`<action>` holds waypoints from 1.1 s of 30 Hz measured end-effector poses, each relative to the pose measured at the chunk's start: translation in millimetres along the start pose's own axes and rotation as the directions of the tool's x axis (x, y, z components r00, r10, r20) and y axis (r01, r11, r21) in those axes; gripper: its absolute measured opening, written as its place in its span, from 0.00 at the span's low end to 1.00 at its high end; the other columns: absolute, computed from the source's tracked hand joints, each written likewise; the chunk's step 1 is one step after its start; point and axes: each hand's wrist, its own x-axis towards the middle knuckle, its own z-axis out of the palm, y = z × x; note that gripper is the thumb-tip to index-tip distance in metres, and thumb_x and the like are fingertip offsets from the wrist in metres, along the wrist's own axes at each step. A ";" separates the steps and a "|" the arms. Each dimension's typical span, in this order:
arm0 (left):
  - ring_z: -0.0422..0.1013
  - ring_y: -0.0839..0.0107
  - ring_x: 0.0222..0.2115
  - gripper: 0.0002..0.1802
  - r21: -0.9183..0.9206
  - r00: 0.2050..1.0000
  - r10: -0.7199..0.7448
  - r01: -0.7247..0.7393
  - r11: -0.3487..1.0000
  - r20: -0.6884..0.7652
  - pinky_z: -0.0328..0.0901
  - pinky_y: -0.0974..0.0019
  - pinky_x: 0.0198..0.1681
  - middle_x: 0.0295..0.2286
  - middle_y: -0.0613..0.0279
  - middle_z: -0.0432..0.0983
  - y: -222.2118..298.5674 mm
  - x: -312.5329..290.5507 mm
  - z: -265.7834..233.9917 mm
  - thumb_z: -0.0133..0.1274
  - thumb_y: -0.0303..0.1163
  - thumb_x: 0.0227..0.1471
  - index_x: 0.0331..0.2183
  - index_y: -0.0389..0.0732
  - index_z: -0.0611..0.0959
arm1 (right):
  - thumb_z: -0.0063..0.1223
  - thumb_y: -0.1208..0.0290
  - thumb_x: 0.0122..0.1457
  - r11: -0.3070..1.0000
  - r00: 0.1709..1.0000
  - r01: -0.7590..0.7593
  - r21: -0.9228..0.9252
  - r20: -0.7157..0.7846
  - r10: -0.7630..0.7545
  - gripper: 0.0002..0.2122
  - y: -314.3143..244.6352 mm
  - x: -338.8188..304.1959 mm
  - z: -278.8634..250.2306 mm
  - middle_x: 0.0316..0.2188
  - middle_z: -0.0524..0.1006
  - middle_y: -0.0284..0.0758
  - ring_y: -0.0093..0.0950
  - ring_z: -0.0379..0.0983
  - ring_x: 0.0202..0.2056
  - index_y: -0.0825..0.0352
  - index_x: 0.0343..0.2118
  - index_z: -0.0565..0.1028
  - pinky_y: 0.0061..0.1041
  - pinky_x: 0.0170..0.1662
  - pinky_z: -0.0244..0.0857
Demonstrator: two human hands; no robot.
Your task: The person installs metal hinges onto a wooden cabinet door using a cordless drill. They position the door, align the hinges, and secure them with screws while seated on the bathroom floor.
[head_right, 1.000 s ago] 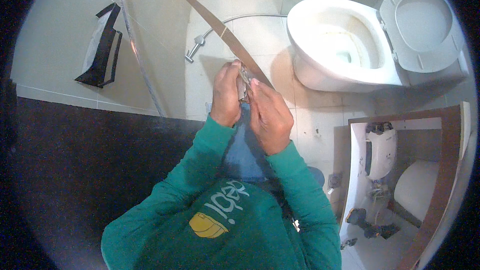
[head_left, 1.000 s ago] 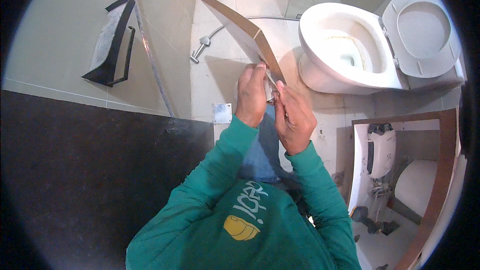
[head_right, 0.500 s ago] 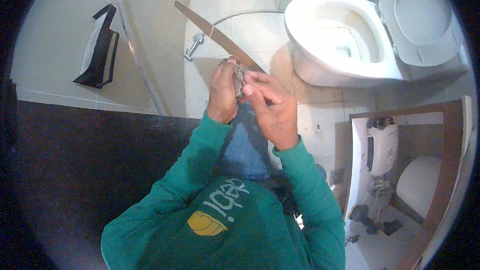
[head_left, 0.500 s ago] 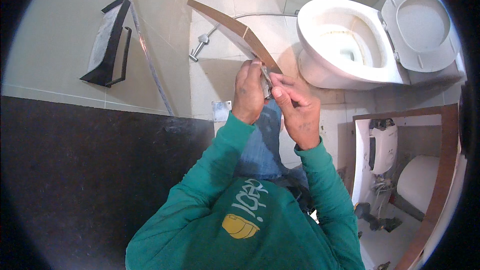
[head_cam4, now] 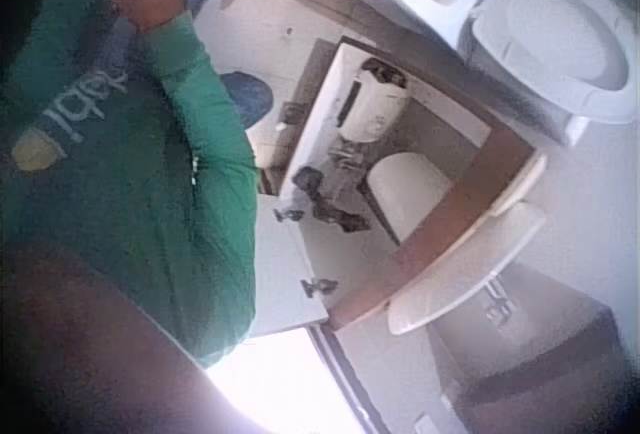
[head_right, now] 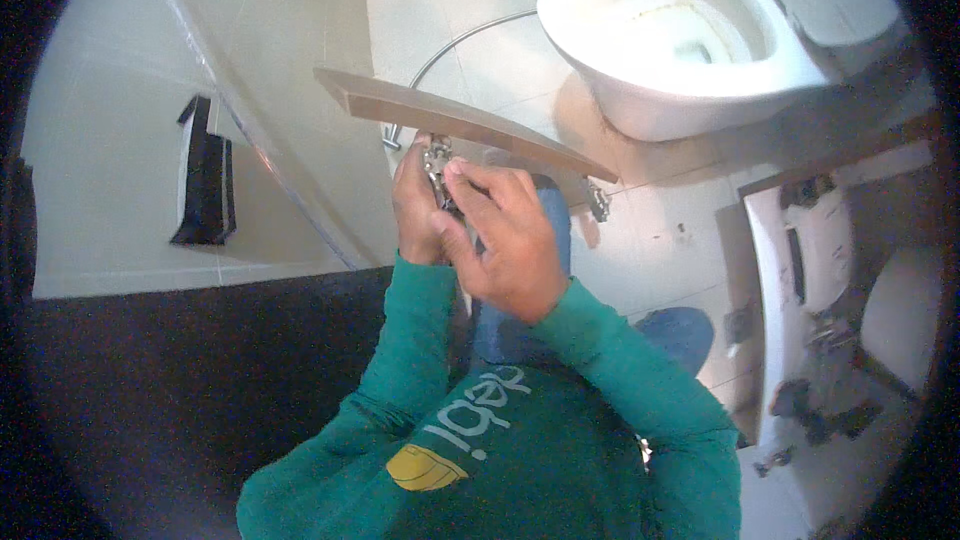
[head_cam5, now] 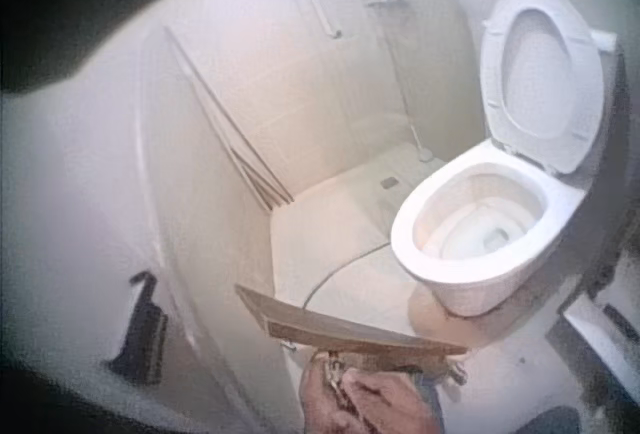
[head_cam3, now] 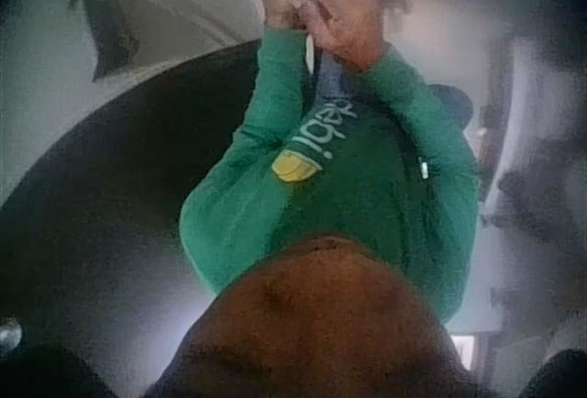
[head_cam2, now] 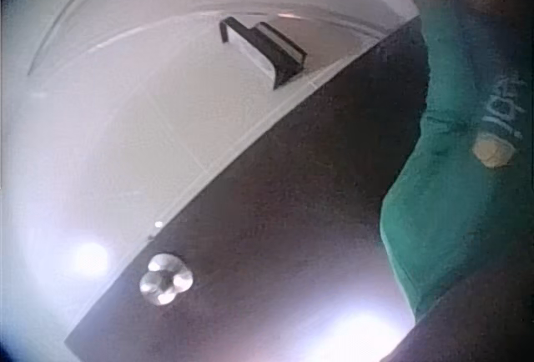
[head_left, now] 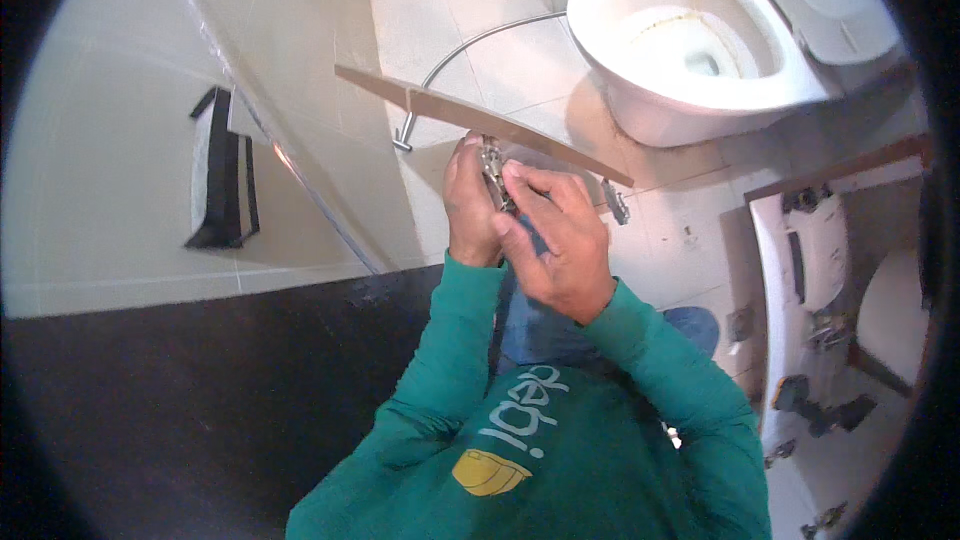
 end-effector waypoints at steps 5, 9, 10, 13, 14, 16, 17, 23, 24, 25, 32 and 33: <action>0.77 0.66 0.35 0.19 -0.162 0.973 -0.224 0.229 0.960 0.053 0.72 0.63 0.39 0.38 0.55 0.78 -35.3 -1.7 -9.6 0.45 0.34 0.71 0.54 0.30 0.76 | 0.63 0.71 0.61 1.000 0.995 0.001 0.006 0.100 -0.002 0.23 -0.2 -2.2 -2.7 0.53 0.75 0.51 0.49 0.73 0.52 0.78 0.57 0.75 0.42 0.57 0.68; 0.76 0.72 0.34 0.17 -0.599 0.912 -0.385 0.388 0.701 0.141 0.72 0.67 0.36 0.36 0.62 0.76 -25.2 -1.4 -11.3 0.43 0.37 0.73 0.52 0.35 0.77 | 0.62 0.75 0.59 0.998 0.992 0.060 0.019 0.111 -0.062 0.23 7.2 -3.7 -4.0 0.53 0.75 0.51 0.49 0.73 0.50 0.78 0.57 0.75 0.42 0.56 0.70; 0.75 0.73 0.33 0.17 -0.673 0.899 -0.411 0.396 0.625 0.148 0.72 0.68 0.35 0.36 0.64 0.76 -20.6 -2.6 -8.0 0.42 0.38 0.74 0.51 0.36 0.77 | 0.62 0.77 0.58 0.995 0.986 0.096 0.012 0.133 -0.097 0.23 14.8 -3.0 -7.0 0.52 0.75 0.51 0.49 0.74 0.50 0.78 0.56 0.75 0.41 0.55 0.70; 0.74 0.74 0.32 0.16 -0.786 0.865 -0.483 0.392 0.477 0.138 0.72 0.67 0.34 0.35 0.66 0.75 -2.3 0.5 0.1 0.40 0.41 0.75 0.47 0.40 0.77 | 0.65 0.79 0.54 0.990 0.982 0.137 0.033 0.129 -0.141 0.25 26.7 -2.8 -3.5 0.50 0.77 0.48 0.47 0.76 0.49 0.77 0.57 0.75 0.39 0.52 0.72; 0.74 0.74 0.31 0.16 -0.808 0.853 -0.506 0.386 0.444 0.129 0.72 0.66 0.33 0.34 0.67 0.75 0.7 2.1 1.2 0.39 0.42 0.75 0.46 0.41 0.77 | 0.66 0.80 0.53 0.989 0.983 0.140 0.047 0.116 -0.145 0.26 29.6 -3.6 -0.8 0.50 0.78 0.47 0.46 0.77 0.48 0.77 0.57 0.75 0.38 0.51 0.73; 0.74 0.74 0.31 0.17 -0.815 0.849 -0.506 0.399 0.420 0.155 0.72 0.66 0.33 0.34 0.67 0.75 -1.7 6.4 -0.3 0.40 0.43 0.75 0.45 0.42 0.77 | 0.67 0.79 0.52 0.984 0.984 0.172 0.052 0.028 -0.174 0.26 35.8 -2.0 4.6 0.50 0.79 0.45 0.44 0.79 0.48 0.75 0.55 0.76 0.37 0.50 0.74; 0.74 0.74 0.31 0.17 -0.817 0.846 -0.506 0.407 0.409 0.168 0.71 0.67 0.33 0.34 0.67 0.75 -2.3 8.1 -1.4 0.40 0.44 0.74 0.45 0.42 0.77 | 0.68 0.79 0.51 0.981 0.982 0.188 0.053 -0.016 -0.188 0.25 37.1 -1.6 6.4 0.50 0.80 0.44 0.43 0.79 0.47 0.75 0.55 0.76 0.36 0.49 0.74; 0.73 0.74 0.30 0.17 -0.762 0.863 -0.450 0.448 0.468 0.231 0.70 0.67 0.33 0.33 0.67 0.75 -9.5 15.3 -11.9 0.39 0.43 0.74 0.43 0.43 0.77 | 0.68 0.79 0.52 0.988 0.996 0.072 0.135 -0.071 -0.063 0.18 32.3 -3.8 16.4 0.49 0.79 0.43 0.42 0.79 0.46 0.72 0.46 0.77 0.36 0.49 0.77; 0.73 0.74 0.31 0.17 -0.744 0.864 -0.464 0.440 0.503 0.198 0.70 0.67 0.34 0.32 0.67 0.74 -9.8 15.3 -10.7 0.39 0.43 0.74 0.43 0.43 0.78 | 0.67 0.79 0.52 0.987 0.993 0.097 0.124 -0.086 -0.087 0.18 32.9 -3.4 16.5 0.48 0.78 0.43 0.41 0.79 0.45 0.72 0.46 0.77 0.36 0.49 0.77; 0.73 0.75 0.31 0.17 -0.724 0.864 -0.477 0.434 0.537 0.164 0.69 0.67 0.34 0.32 0.67 0.74 -10.5 15.9 -7.3 0.39 0.43 0.73 0.42 0.42 0.78 | 0.67 0.80 0.52 0.986 0.989 0.122 0.113 -0.101 -0.110 0.17 34.1 -2.5 16.8 0.47 0.77 0.42 0.41 0.79 0.44 0.72 0.46 0.77 0.36 0.48 0.77; 0.72 0.75 0.35 0.18 -0.557 0.880 -0.471 0.420 0.716 0.060 0.67 0.67 0.39 0.33 0.65 0.75 -4.1 27.3 -2.5 0.40 0.40 0.71 0.38 0.39 0.80 | 0.66 0.79 0.50 0.979 0.973 0.201 -0.042 -0.106 -0.204 0.15 45.7 2.3 17.3 0.44 0.76 0.41 0.38 0.78 0.42 0.70 0.42 0.77 0.34 0.41 0.78; 0.72 0.74 0.34 0.19 -0.541 0.875 -0.480 0.435 0.720 0.065 0.67 0.67 0.38 0.34 0.64 0.75 -2.3 29.2 -3.0 0.40 0.40 0.71 0.38 0.39 0.81 | 0.66 0.78 0.50 0.977 0.971 0.205 -0.059 -0.110 -0.210 0.15 46.4 3.0 18.1 0.43 0.76 0.41 0.38 0.78 0.42 0.70 0.42 0.77 0.33 0.41 0.78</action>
